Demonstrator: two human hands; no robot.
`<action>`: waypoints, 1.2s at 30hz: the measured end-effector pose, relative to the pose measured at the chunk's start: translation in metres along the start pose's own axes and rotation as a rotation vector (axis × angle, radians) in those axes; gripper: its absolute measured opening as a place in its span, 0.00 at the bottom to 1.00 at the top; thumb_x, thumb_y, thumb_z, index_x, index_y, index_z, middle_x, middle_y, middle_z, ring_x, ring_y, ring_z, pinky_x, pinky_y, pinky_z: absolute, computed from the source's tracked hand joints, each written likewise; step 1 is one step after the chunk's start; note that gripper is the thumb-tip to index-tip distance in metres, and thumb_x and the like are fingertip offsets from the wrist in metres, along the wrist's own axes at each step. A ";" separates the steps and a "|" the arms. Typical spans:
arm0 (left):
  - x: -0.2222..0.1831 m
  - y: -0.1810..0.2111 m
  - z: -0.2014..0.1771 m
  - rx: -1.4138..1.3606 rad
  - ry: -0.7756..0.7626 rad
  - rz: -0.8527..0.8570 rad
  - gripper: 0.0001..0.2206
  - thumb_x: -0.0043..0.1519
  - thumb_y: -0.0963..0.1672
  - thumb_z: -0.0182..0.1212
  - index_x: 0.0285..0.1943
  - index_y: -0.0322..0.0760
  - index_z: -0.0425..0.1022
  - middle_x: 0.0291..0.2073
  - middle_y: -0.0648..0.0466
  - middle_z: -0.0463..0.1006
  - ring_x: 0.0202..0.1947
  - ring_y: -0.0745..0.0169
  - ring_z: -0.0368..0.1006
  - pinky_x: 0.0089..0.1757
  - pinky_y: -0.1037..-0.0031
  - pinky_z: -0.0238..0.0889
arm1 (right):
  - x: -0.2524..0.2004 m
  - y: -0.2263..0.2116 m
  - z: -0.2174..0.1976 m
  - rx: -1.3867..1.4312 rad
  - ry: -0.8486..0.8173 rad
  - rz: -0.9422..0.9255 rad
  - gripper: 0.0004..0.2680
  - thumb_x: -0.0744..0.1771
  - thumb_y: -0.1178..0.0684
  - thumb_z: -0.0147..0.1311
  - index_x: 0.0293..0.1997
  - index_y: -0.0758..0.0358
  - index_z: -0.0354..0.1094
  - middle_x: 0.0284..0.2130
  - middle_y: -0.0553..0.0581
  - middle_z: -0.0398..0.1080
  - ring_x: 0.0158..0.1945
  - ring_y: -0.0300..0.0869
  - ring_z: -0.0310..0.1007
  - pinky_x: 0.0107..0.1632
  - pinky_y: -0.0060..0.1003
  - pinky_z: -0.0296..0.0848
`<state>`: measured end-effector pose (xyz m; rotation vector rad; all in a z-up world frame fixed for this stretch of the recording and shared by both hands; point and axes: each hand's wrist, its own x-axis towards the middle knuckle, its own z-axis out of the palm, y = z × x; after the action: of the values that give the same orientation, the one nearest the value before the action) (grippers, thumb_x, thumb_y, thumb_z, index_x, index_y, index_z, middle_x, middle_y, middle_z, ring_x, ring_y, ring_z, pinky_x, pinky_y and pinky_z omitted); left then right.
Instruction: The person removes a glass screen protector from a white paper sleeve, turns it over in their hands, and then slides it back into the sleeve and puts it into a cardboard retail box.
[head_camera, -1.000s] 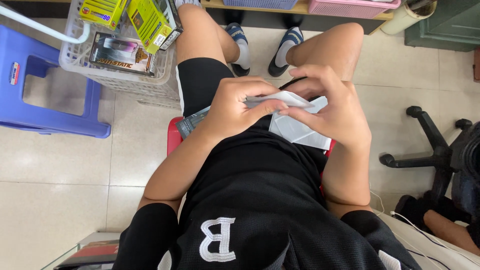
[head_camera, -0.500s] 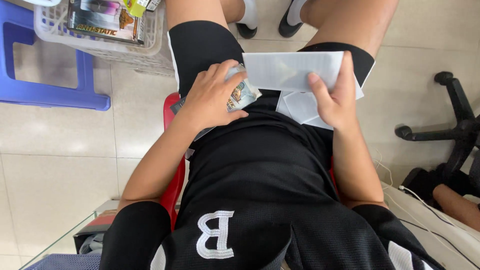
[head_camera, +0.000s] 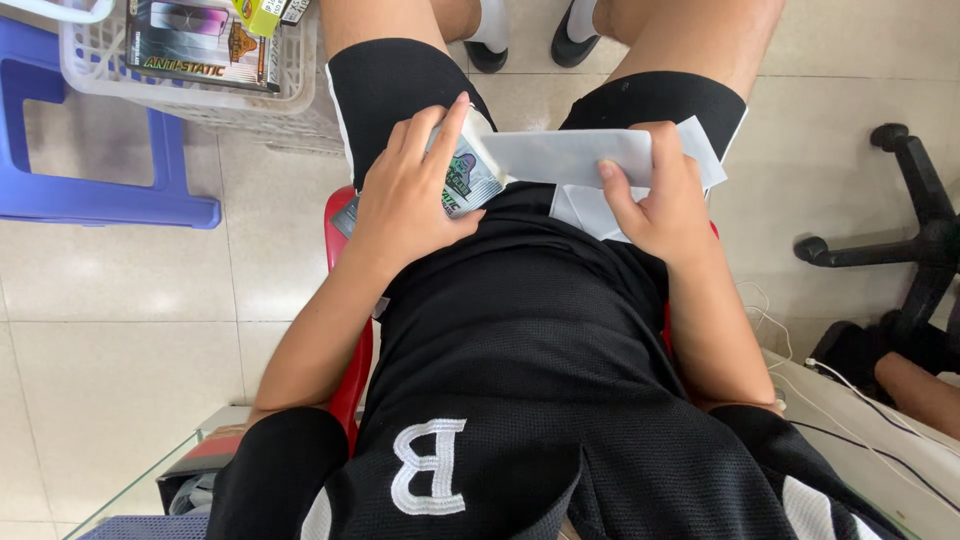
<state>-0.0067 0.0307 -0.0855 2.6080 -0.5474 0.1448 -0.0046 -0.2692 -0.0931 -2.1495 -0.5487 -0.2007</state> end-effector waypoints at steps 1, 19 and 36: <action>-0.001 0.001 -0.003 -0.018 0.040 0.038 0.52 0.40 0.48 0.83 0.76 0.29 0.58 0.59 0.43 0.67 0.54 0.45 0.69 0.51 0.63 0.69 | -0.003 -0.001 -0.004 -0.016 0.008 0.015 0.10 0.71 0.62 0.58 0.54 0.69 0.58 0.35 0.63 0.74 0.37 0.51 0.79 0.41 0.39 0.74; -0.008 -0.010 0.008 -0.225 0.390 0.594 0.39 0.52 0.45 0.83 0.70 0.27 0.64 0.60 0.44 0.68 0.61 0.43 0.71 0.60 0.56 0.71 | -0.054 -0.027 -0.043 0.116 0.210 0.074 0.11 0.71 0.62 0.59 0.54 0.70 0.56 0.41 0.59 0.69 0.38 0.38 0.68 0.44 0.31 0.71; -0.006 0.013 -0.011 -0.293 0.285 0.560 0.40 0.48 0.45 0.81 0.70 0.28 0.66 0.62 0.45 0.69 0.63 0.45 0.70 0.61 0.57 0.69 | 0.007 -0.092 -0.051 -0.099 -0.248 -0.175 0.29 0.63 0.50 0.64 0.69 0.71 0.54 0.67 0.72 0.58 0.70 0.61 0.58 0.70 0.53 0.60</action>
<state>-0.0177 0.0274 -0.0719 2.0466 -1.0859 0.5589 -0.0372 -0.2609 0.0065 -2.2376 -0.8881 -0.0570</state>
